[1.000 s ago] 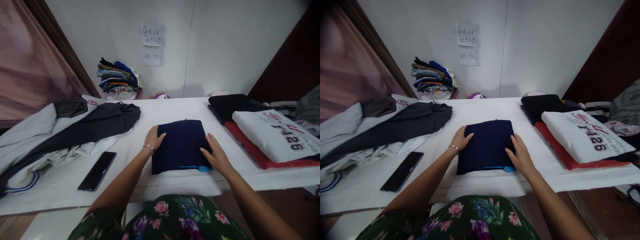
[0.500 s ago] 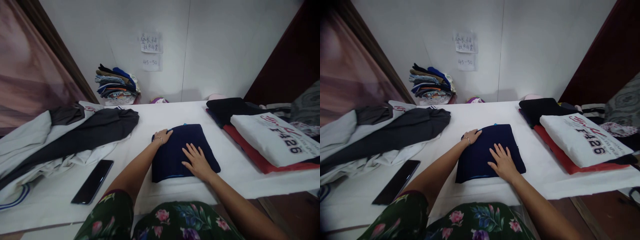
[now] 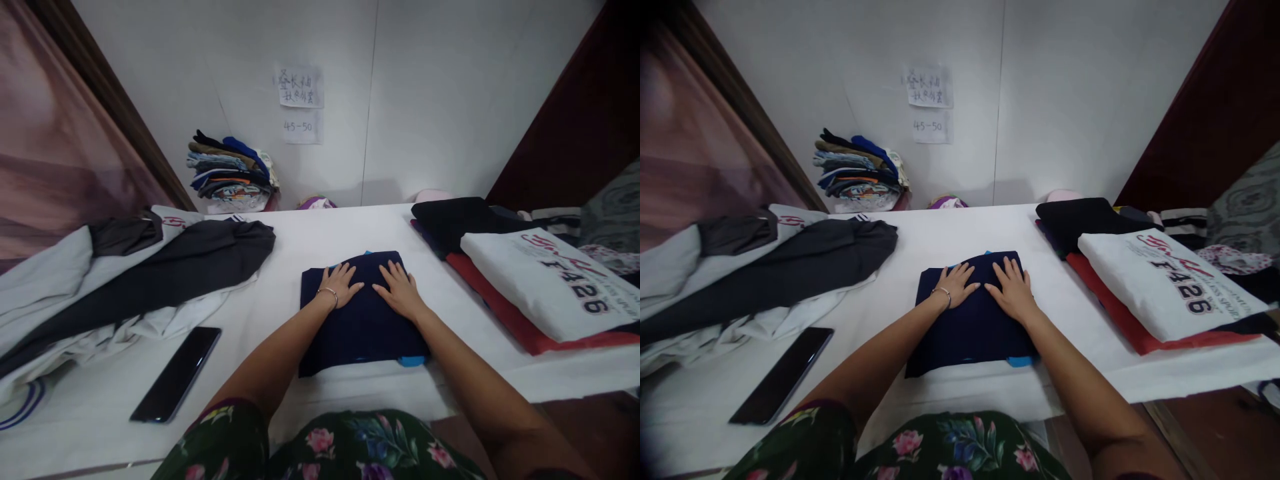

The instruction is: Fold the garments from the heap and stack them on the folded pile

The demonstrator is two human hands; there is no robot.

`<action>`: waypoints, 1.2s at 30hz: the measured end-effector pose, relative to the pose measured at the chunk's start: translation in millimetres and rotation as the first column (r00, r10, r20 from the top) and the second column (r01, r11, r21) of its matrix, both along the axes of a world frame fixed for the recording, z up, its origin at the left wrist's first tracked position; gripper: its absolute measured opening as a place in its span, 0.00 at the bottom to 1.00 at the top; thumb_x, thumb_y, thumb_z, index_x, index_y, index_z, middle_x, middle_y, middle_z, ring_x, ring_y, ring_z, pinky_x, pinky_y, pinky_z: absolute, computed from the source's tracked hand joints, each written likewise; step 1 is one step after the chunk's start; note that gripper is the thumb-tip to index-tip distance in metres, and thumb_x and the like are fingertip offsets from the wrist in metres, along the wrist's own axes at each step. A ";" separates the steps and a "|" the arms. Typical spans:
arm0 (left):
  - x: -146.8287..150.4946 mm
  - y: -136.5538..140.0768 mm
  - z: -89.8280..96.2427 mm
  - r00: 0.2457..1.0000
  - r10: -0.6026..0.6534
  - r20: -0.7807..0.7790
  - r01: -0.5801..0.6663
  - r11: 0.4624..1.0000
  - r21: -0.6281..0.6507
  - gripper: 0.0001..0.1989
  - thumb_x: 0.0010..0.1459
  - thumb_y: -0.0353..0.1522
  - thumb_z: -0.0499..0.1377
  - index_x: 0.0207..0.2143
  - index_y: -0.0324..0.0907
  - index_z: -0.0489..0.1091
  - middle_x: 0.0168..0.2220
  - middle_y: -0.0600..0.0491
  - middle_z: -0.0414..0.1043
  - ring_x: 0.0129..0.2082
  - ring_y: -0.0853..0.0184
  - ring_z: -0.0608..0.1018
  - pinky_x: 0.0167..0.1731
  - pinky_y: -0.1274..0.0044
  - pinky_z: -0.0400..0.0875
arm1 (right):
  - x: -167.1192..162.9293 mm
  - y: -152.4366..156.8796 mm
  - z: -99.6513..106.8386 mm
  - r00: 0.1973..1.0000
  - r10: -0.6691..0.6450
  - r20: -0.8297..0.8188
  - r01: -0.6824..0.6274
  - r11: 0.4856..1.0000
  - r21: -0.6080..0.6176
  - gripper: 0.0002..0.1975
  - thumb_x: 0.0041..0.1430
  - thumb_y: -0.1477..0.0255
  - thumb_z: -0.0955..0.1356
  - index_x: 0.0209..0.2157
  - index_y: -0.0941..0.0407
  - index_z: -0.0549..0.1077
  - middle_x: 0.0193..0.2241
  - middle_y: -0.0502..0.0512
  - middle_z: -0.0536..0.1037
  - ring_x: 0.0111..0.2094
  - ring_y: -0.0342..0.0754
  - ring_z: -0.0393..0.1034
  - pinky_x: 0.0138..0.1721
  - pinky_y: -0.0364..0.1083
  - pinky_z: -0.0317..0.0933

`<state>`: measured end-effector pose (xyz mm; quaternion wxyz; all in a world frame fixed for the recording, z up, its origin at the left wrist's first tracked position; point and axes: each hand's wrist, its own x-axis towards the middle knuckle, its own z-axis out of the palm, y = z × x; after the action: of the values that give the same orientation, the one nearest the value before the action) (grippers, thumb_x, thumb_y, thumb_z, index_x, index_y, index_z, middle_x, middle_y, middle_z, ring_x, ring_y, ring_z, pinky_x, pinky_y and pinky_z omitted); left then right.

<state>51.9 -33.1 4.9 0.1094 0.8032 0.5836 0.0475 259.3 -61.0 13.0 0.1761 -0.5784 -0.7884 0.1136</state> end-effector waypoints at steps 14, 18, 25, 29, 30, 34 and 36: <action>-5.6 1.9 -5.5 0.948 0.088 0.305 -0.125 0.987 0.104 0.25 0.64 0.45 0.47 0.57 0.44 0.65 0.63 0.49 0.58 0.64 0.60 0.57 0.63 0.62 0.47 | 8.6 17.2 -39.6 0.991 -0.077 -0.113 0.064 0.991 -0.115 0.33 0.62 0.52 0.58 0.64 0.51 0.53 0.67 0.56 0.47 0.67 0.54 0.41 0.63 0.62 0.37; -27.3 -9.1 3.3 0.868 0.177 0.465 -0.343 0.890 0.300 0.17 0.62 0.37 0.52 0.49 0.43 0.71 0.58 0.48 0.66 0.61 0.61 0.63 0.61 0.65 0.54 | 17.7 19.0 -39.2 0.968 -0.081 -0.236 0.047 0.988 -0.146 0.33 0.61 0.53 0.59 0.64 0.54 0.55 0.67 0.59 0.49 0.66 0.53 0.42 0.64 0.59 0.37; -88.4 -57.7 -5.3 0.376 0.654 0.657 -0.601 0.711 -0.364 0.30 0.55 0.42 0.60 0.57 0.38 0.62 0.55 0.41 0.68 0.54 0.54 0.71 0.51 0.66 0.67 | 49.0 -4.7 -41.5 0.808 -0.313 -0.499 0.215 0.946 -0.244 0.34 0.54 0.54 0.66 0.60 0.53 0.62 0.60 0.58 0.64 0.62 0.58 0.56 0.61 0.58 0.50; -91.5 -69.0 -6.7 0.263 0.720 0.643 -0.439 0.682 -0.584 0.27 0.52 0.47 0.61 0.47 0.36 0.70 0.44 0.41 0.77 0.43 0.54 0.78 0.38 0.69 0.76 | 43.7 -17.9 -28.8 0.563 -0.388 -0.730 0.076 0.903 -0.422 0.34 0.49 0.57 0.72 0.57 0.49 0.63 0.54 0.54 0.72 0.54 0.55 0.67 0.54 0.54 0.63; -89.5 -68.8 -4.9 0.249 0.720 0.648 -0.395 0.687 -0.610 0.24 0.52 0.47 0.61 0.43 0.37 0.72 0.41 0.42 0.78 0.41 0.55 0.79 0.36 0.70 0.76 | 42.0 -18.6 -24.1 0.484 -0.428 -0.763 0.014 0.876 -0.482 0.32 0.50 0.59 0.72 0.56 0.49 0.65 0.51 0.54 0.75 0.51 0.54 0.70 0.50 0.53 0.66; -82.1 -65.3 4.4 0.192 0.725 0.662 -0.253 0.688 -0.680 0.19 0.49 0.45 0.64 0.34 0.38 0.73 0.33 0.45 0.79 0.35 0.58 0.81 0.32 0.71 0.78 | 42.7 -13.6 -8.7 0.305 -0.585 -0.752 -0.216 0.726 -0.653 0.18 0.55 0.62 0.69 0.46 0.55 0.71 0.36 0.56 0.81 0.36 0.53 0.77 0.40 0.51 0.73; -80.3 -64.6 7.8 0.169 0.719 0.674 -0.203 0.694 -0.690 0.18 0.49 0.44 0.65 0.34 0.38 0.73 0.32 0.45 0.79 0.35 0.58 0.81 0.34 0.70 0.78 | 45.5 -8.9 -4.4 0.353 -0.601 -0.718 -0.273 0.667 -0.693 0.15 0.59 0.61 0.67 0.41 0.57 0.72 0.30 0.58 0.81 0.33 0.53 0.77 0.38 0.52 0.73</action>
<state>-28.4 -97.6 12.7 0.5769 0.3494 0.6292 0.3863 304.7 -70.0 8.7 0.3531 -0.5131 -0.3618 0.6937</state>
